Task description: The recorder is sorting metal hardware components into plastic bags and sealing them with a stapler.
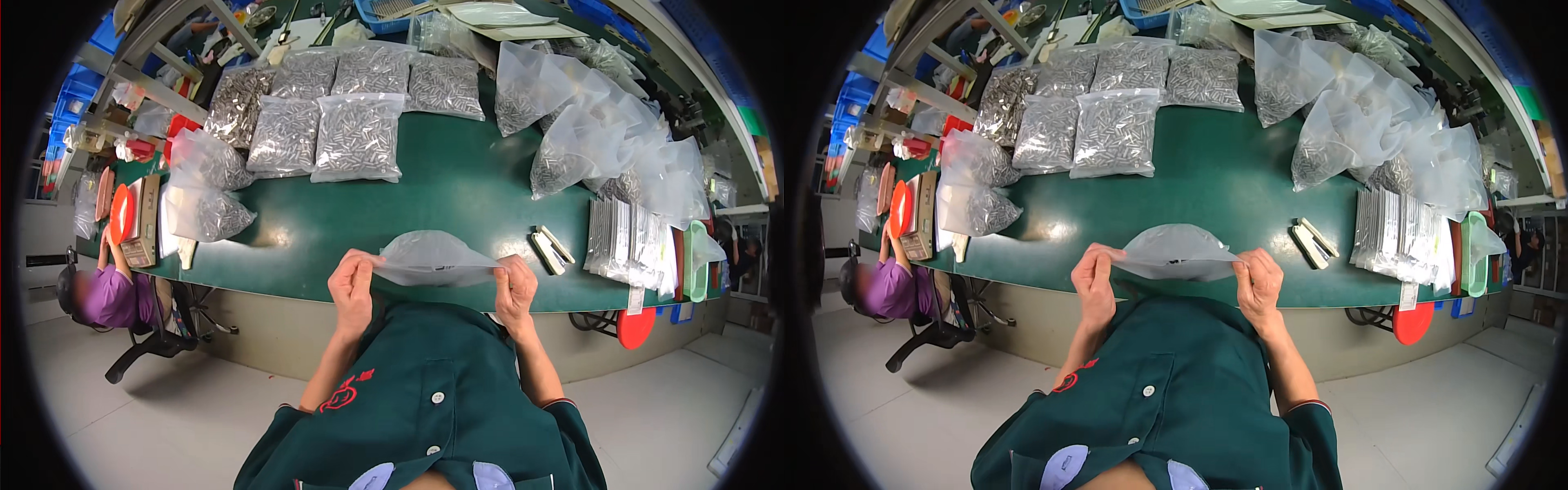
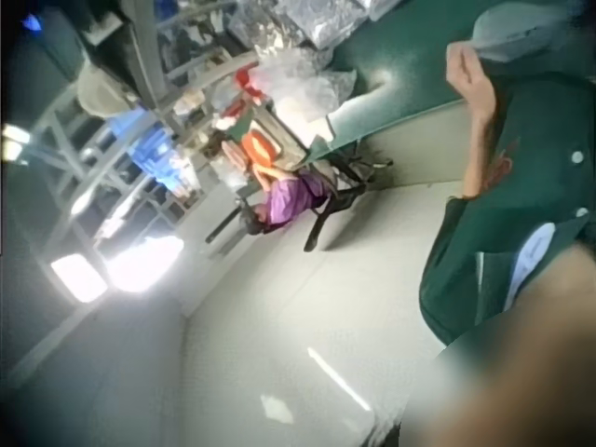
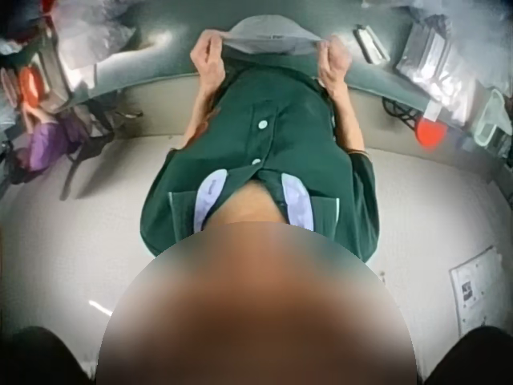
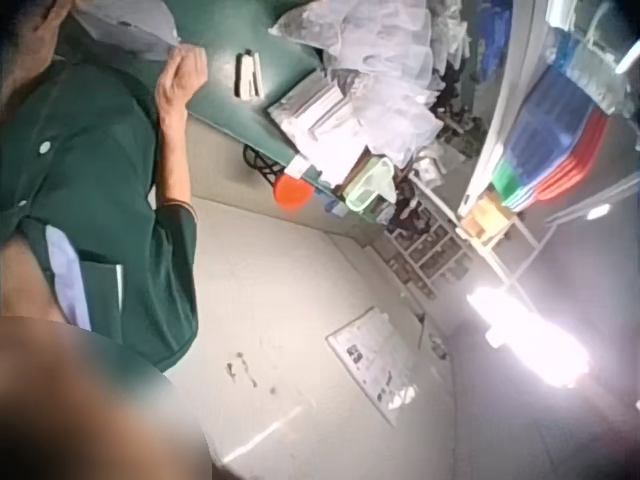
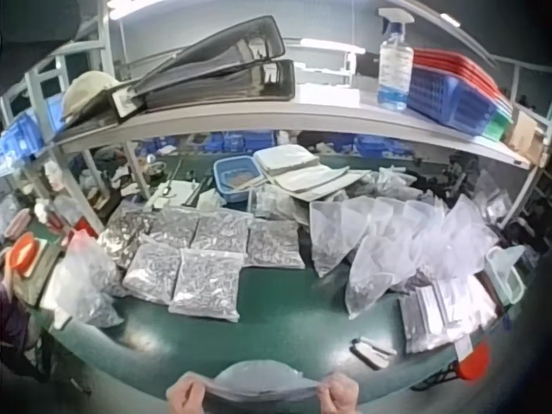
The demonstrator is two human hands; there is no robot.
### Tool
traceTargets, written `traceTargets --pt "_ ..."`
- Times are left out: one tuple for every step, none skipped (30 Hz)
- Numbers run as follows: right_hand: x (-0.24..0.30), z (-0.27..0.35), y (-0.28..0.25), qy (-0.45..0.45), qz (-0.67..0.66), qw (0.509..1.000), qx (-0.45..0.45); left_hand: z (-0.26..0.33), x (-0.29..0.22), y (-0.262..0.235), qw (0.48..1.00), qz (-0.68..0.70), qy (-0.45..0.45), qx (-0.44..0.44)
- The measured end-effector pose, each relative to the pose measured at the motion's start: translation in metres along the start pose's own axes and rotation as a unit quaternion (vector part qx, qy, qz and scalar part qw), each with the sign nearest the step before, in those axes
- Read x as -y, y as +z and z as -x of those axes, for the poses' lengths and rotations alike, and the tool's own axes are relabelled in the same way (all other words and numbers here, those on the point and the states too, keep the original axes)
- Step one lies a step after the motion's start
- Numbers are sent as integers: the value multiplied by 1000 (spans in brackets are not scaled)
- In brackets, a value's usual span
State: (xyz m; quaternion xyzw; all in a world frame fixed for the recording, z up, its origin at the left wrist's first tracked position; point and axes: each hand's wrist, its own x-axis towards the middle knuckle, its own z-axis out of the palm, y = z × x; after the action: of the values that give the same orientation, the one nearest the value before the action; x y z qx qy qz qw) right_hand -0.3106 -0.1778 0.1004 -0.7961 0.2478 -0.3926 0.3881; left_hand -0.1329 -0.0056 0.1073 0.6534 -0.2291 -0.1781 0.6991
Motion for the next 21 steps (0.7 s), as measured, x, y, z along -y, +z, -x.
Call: traceTargets --pt "-4 1 -2 -32 24 999 20 -1 5 -3 999 -30 -11 27" --pt "-11 -2 0 21 26 996 87 -8 11 -6 996 -51 -57 49" --pt "-14 -3 -1 26 26 995 91 -12 13 -11 995 -52 -64 48" --pt "-14 -6 -6 29 31 994 101 -16 12 -15 994 -52 -39 89" --pt "-4 -11 -11 32 36 992 112 -17 6 -19 990 -51 -15 129" --pt "10 -20 -18 -15 83 988 131 -20 -2 -23 988 -62 14 137" --pt "23 -33 -25 -62 125 979 147 -26 -14 -24 988 -63 11 138" --pt "30 -40 -28 -58 128 979 145 -32 -25 -25 969 -136 88 186" --pt "36 -47 -28 -86 142 967 193 -36 -36 -24 936 -209 165 228" --pt "41 -53 -28 -114 155 952 239 -39 -46 -19 936 -211 164 230" --pt "49 -60 -25 -114 155 951 240 -42 -55 -13 904 -261 189 282" --pt "57 -67 -20 -120 161 935 291 -46 -59 -9 865 -309 214 334" --pt "63 -73 -16 -127 168 916 341 -51 -60 -7 864 -309 214 334" --pt "68 -78 -15 -121 193 898 377 -55 -62 -5 821 -377 216 370" --pt "69 -81 -16 -121 193 898 376 -59 -63 -4 771 -443 217 403" --pt "69 -84 -19 -126 213 876 414 -63 -63 -5 750 -465 245 402" --pt "67 -86 -22 -131 233 851 451 -66 -62 -8 750 -466 245 401" --pt "65 -88 -25 -132 233 851 451 -69 -60 -13 733 -474 240 426" --pt "62 -89 -27 -137 259 834 468 -71 -58 -16 715 -481 235 450" --pt "59 -89 -29 -141 284 815 485 -72 -60 -15 714 -474 255 449" --pt "53 -88 -28 -141 285 814 486 -74 -58 -15 714 -473 255 449"
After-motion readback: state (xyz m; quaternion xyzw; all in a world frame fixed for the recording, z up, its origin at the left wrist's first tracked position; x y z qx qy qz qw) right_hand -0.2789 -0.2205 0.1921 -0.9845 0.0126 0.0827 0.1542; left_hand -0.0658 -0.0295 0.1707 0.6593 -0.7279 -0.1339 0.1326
